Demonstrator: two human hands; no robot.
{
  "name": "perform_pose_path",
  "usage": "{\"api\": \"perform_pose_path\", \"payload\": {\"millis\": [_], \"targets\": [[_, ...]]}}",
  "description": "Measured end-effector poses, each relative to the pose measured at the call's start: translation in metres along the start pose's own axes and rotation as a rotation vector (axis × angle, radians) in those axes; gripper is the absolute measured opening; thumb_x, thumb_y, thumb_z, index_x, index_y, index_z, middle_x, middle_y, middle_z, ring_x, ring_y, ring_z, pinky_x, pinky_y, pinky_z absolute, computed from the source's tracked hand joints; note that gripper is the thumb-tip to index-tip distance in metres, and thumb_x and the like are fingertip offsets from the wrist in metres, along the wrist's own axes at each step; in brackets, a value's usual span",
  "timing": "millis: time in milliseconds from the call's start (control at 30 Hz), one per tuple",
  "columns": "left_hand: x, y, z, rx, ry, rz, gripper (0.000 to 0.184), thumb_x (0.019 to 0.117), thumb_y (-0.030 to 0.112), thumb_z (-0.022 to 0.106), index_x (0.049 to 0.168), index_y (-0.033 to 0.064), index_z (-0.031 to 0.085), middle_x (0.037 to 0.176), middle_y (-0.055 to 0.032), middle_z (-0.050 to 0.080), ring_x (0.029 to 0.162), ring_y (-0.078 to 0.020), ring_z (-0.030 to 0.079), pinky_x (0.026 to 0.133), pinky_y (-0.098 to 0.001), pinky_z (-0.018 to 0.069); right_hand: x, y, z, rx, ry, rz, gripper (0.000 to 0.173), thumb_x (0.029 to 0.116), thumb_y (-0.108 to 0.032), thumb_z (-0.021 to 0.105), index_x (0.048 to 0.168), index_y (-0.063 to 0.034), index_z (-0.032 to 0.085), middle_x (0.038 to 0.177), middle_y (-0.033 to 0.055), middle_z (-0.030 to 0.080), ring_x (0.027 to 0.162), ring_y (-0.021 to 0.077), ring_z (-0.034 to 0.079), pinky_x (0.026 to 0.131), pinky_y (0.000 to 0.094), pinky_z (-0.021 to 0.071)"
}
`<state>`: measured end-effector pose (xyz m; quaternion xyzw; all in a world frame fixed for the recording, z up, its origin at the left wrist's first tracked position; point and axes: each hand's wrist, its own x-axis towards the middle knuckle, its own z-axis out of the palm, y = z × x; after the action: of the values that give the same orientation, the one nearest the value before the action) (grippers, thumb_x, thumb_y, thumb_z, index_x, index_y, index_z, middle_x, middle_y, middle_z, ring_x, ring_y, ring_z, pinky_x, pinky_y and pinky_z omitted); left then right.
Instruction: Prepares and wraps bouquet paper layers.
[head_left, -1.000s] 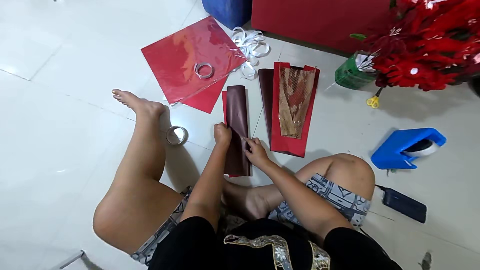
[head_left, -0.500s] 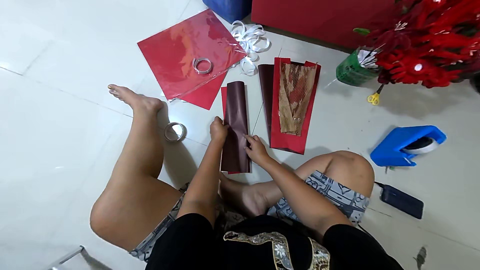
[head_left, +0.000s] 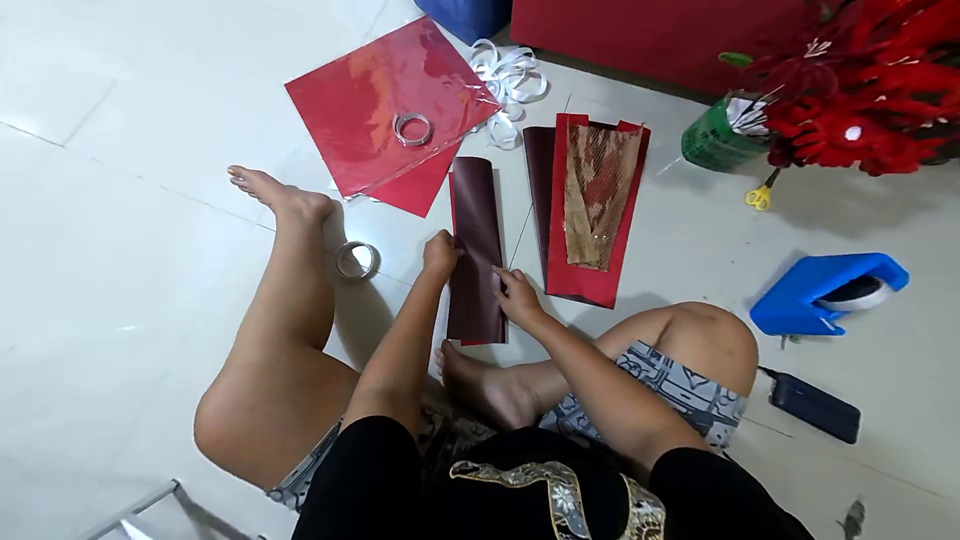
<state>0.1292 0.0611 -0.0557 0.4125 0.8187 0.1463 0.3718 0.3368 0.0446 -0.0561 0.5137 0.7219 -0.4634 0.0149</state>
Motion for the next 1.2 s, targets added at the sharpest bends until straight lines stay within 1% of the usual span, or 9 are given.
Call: {"api": "perform_pose_path", "payload": {"millis": [367,533,600,667,733,833,900,1033,1200], "targets": [[-0.002,-0.007,0.011,-0.050,0.048,0.050,0.033,0.0940,0.011,0.072,0.123,-0.0011,0.063,0.107,-0.0211,0.072,0.103,-0.0384,0.070,0.094,-0.0598,0.0527,0.000,0.001,0.000,0.019,0.007,-0.002,0.062,0.0987,-0.011,0.061,0.158,-0.0128,0.043,0.143,0.0243,0.051,0.119,0.0328,0.062,0.102,0.0415,0.0530],[-0.004,-0.008,0.017,-0.025,0.057,0.074,0.041,0.0973,0.011,0.067,0.137,0.0049,0.061,0.120,-0.0241,0.067,0.113,-0.0406,0.065,0.099,-0.0592,0.0509,-0.002,0.000,-0.001,0.014,0.008,-0.001,0.061,0.0991,-0.012,0.061,0.158,-0.0117,0.043,0.142,0.0251,0.051,0.116,0.0328,0.063,0.101,0.0412,0.0534],[-0.009,-0.008,0.018,0.053,0.090,0.089,0.039,0.0988,0.016,0.066,0.138,0.0121,0.064,0.128,-0.0254,0.062,0.117,-0.0420,0.063,0.100,-0.0590,0.0508,-0.004,-0.002,0.000,-0.050,0.037,-0.005,0.062,0.0987,-0.013,0.062,0.157,-0.0123,0.043,0.144,0.0257,0.049,0.121,0.0346,0.061,0.102,0.0421,0.0530],[-0.013,-0.012,0.017,0.150,0.171,0.106,0.037,0.0968,0.026,0.070,0.133,0.0221,0.070,0.131,-0.0244,0.060,0.120,-0.0425,0.059,0.098,-0.0598,0.0486,-0.006,-0.005,0.003,-0.199,0.093,-0.041,0.063,0.0966,-0.015,0.062,0.157,-0.0147,0.045,0.152,0.0243,0.044,0.135,0.0394,0.049,0.112,0.0485,0.0446],[-0.012,-0.022,0.019,0.189,0.228,0.161,0.036,0.0955,0.032,0.072,0.131,0.0268,0.072,0.140,-0.0238,0.056,0.130,-0.0450,0.050,0.100,-0.0649,0.0414,-0.006,-0.010,0.006,-0.376,0.126,-0.136,0.063,0.0958,-0.012,0.058,0.158,-0.0153,0.044,0.163,0.0204,0.036,0.149,0.0421,0.036,0.119,0.0583,0.0315],[-0.005,-0.035,0.025,0.164,0.240,0.237,0.037,0.0961,0.036,0.071,0.132,0.0275,0.071,0.156,-0.0235,0.043,0.150,-0.0465,0.028,0.116,-0.0728,0.0198,0.007,-0.020,0.011,-0.504,0.072,-0.300,0.062,0.0988,-0.005,0.050,0.160,-0.0084,0.039,0.169,0.0174,0.026,0.158,0.0384,0.018,0.125,0.0671,0.0097],[0.001,-0.045,0.031,0.110,0.273,0.302,0.036,0.0958,0.033,0.072,0.131,0.0238,0.072,0.157,-0.0255,0.042,0.152,-0.0474,0.024,0.117,-0.0750,0.0127,0.023,-0.026,0.012,-0.539,0.030,-0.332,0.057,0.1048,-0.014,0.044,0.161,-0.0075,0.036,0.170,0.0155,0.025,0.160,0.0345,0.014,0.125,0.0671,0.0057],[0.008,-0.055,0.037,0.044,0.305,0.348,0.036,0.0945,0.032,0.073,0.128,0.0213,0.074,0.156,-0.0264,0.043,0.152,-0.0477,0.027,0.118,-0.0733,0.0128,0.054,-0.029,0.006,-0.578,0.009,-0.266,0.063,0.1097,-0.040,0.041,0.163,-0.0079,0.030,0.172,0.0170,0.017,0.161,0.0349,0.006,0.124,0.0692,0.0016],[0.006,-0.053,0.034,0.041,0.299,0.345,0.035,0.0950,0.031,0.073,0.129,0.0214,0.074,0.156,-0.0263,0.044,0.151,-0.0484,0.027,0.118,-0.0735,0.0125,0.067,-0.028,-0.001,-0.588,0.025,-0.242,0.065,0.1088,-0.047,0.041,0.164,-0.0138,0.030,0.172,0.0170,0.015,0.160,0.0361,0.002,0.122,0.0711,-0.0008]]}}
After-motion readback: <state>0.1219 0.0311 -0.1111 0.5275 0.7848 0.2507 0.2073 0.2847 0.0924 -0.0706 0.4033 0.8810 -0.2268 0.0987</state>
